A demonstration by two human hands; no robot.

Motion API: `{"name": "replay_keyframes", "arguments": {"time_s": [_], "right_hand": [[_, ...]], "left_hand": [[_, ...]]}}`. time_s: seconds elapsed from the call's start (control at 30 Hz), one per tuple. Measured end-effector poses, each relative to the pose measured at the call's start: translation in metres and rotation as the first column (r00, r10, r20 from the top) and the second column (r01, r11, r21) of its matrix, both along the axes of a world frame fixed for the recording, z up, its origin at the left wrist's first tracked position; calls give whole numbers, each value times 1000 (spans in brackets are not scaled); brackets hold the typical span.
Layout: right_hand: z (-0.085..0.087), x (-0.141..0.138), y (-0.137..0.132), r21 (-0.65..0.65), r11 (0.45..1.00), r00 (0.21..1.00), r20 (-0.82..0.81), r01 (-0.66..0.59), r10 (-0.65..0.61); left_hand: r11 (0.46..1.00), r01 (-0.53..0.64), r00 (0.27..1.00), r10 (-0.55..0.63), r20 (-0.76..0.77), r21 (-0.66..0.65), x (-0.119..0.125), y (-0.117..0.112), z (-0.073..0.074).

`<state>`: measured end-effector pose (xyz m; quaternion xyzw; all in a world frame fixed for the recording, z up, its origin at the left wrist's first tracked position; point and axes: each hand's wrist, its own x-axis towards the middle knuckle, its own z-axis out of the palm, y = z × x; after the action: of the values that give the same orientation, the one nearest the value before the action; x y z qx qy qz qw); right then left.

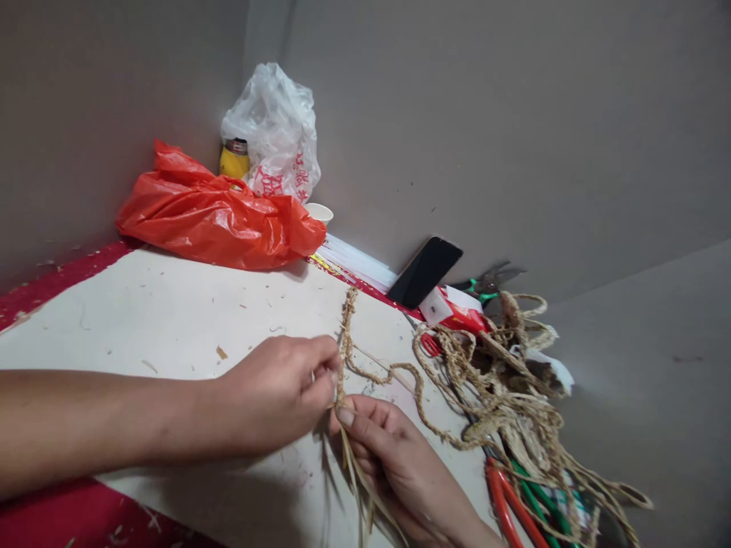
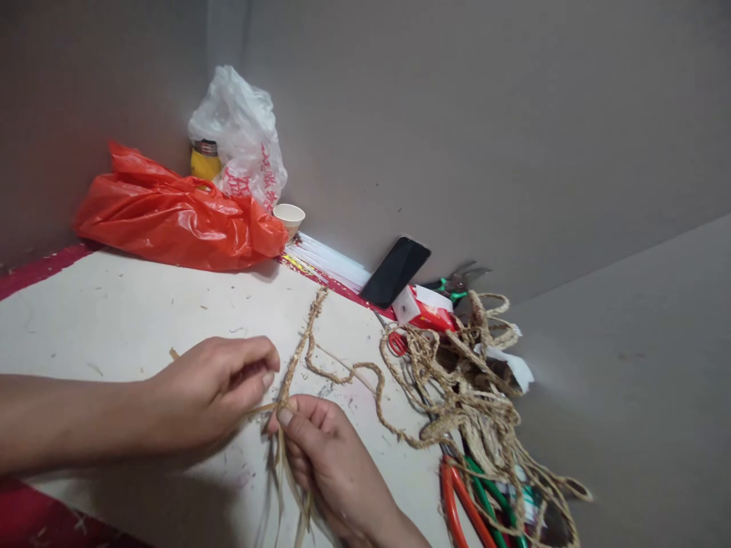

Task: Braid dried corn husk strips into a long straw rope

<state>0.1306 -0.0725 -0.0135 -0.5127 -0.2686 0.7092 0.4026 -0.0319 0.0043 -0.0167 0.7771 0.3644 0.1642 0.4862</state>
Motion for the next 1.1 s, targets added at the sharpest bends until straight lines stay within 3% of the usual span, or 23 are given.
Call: {"name": "replay_keyframes", "arguments": {"time_s": [0.07,0.13,0.17,0.2,0.3,0.43,0.53,0.67,0.8,0.93,1.1], "right_hand": [[-1,1,1,0,1000,1000,3,-25,25],[-2,2,2,12,999,999,10,-45,44],[-2,2,3,13,999,999,9,-53,53],[-2,3,3,11,998,998,10,-62,62],[-2,6,4,3,996,995,45,-94,94],[-3,12,5,34,987,982,115,-158,153],[-4,13,7,112,970,966,171,-217,196],[-3,12,8,233,921,917,330,-311,226],[0,10,4,237,890,821,529,-388,217],[4,7,2,229,859,713,672,-459,201],[13,13,2,176,834,593,778,-523,208]], "left_hand": [[964,41,997,-23,72,-261,0,1,12],[843,145,988,-92,126,-518,3,-1,11],[794,176,983,-116,140,-582,5,-2,7],[783,184,982,-125,139,-594,6,-4,3],[890,153,988,-122,99,-429,6,-6,-4],[946,173,985,-169,37,-275,5,-2,2],[924,170,985,-168,37,-343,5,3,4],[856,202,979,-163,123,-475,8,8,-2],[800,209,976,-132,174,-563,12,8,-13],[832,119,992,-75,102,-542,13,4,-16],[870,87,996,-66,60,-486,11,2,-6]]}}
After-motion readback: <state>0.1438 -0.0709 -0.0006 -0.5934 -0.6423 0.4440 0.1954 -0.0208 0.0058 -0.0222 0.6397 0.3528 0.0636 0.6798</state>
